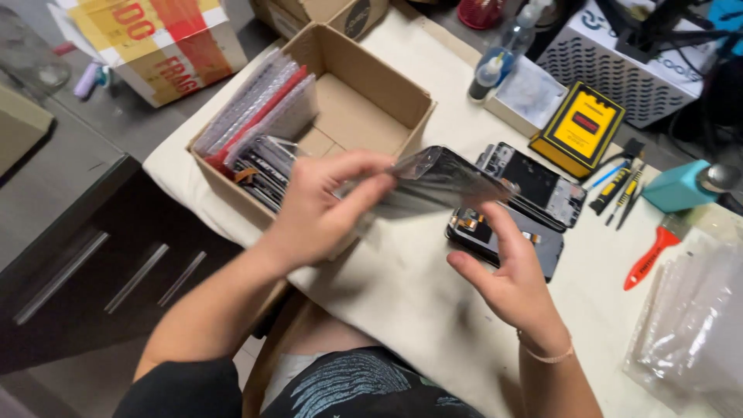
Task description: Unpacking mobile phone screens from bubble wrap and organizing them into stacks on a repair bench.
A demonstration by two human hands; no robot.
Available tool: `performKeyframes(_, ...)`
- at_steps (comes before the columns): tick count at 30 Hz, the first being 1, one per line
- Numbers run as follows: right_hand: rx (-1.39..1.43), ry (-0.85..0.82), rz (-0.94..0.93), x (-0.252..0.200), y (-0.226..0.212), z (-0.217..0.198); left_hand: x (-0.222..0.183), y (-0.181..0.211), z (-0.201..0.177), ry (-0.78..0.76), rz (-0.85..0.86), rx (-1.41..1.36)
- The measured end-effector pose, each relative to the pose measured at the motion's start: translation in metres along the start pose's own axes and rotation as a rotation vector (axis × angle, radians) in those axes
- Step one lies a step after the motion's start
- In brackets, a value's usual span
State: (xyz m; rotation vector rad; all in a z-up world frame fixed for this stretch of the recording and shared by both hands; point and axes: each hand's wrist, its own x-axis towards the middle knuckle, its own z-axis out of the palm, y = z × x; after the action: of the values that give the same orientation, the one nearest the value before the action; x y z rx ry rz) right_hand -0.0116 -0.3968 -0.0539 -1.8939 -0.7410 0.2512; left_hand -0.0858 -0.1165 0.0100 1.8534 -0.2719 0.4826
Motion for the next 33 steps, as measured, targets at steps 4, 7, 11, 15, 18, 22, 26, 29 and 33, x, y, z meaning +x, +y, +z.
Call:
performKeyframes(4,0.297,0.270,0.003,-0.040,0.034,-0.007,-0.009,-0.021,0.085,-0.039,-0.125,-0.415)
performKeyframes(7,0.309,0.522,0.105,-0.057,0.035,-0.023,-0.015,-0.038,0.116,-0.220,-0.238,-0.557)
performKeyframes(11,0.956,0.902,0.150,-0.079,0.029,-0.038,-0.024,-0.063,0.137,-0.238,-0.241,-0.597)
performKeyframes(15,1.660,0.802,0.194,-0.100,0.058,-0.006,-0.043,-0.068,0.190,-0.185,-0.059,-0.783)
performKeyframes(18,1.590,0.541,0.404,-0.102,0.063,0.041,-0.049,-0.037,0.209,-0.065,-0.138,-0.504)
performKeyframes(22,1.360,0.315,0.521,-0.107,0.021,0.052,-0.027,-0.033,0.194,-0.021,-0.258,-0.584)
performKeyframes(26,0.405,0.297,0.425,-0.137,0.024,0.042,-0.026,-0.050,0.181,-0.378,-0.070,-0.592)
performKeyframes(29,0.023,0.736,0.194,-0.141,0.032,0.031,-0.033,-0.043,0.180,-0.519,-0.017,-0.588)
performKeyframes(33,0.118,0.878,0.139,-0.130,0.027,0.020,-0.037,-0.040,0.180,-0.651,-0.084,-0.543)
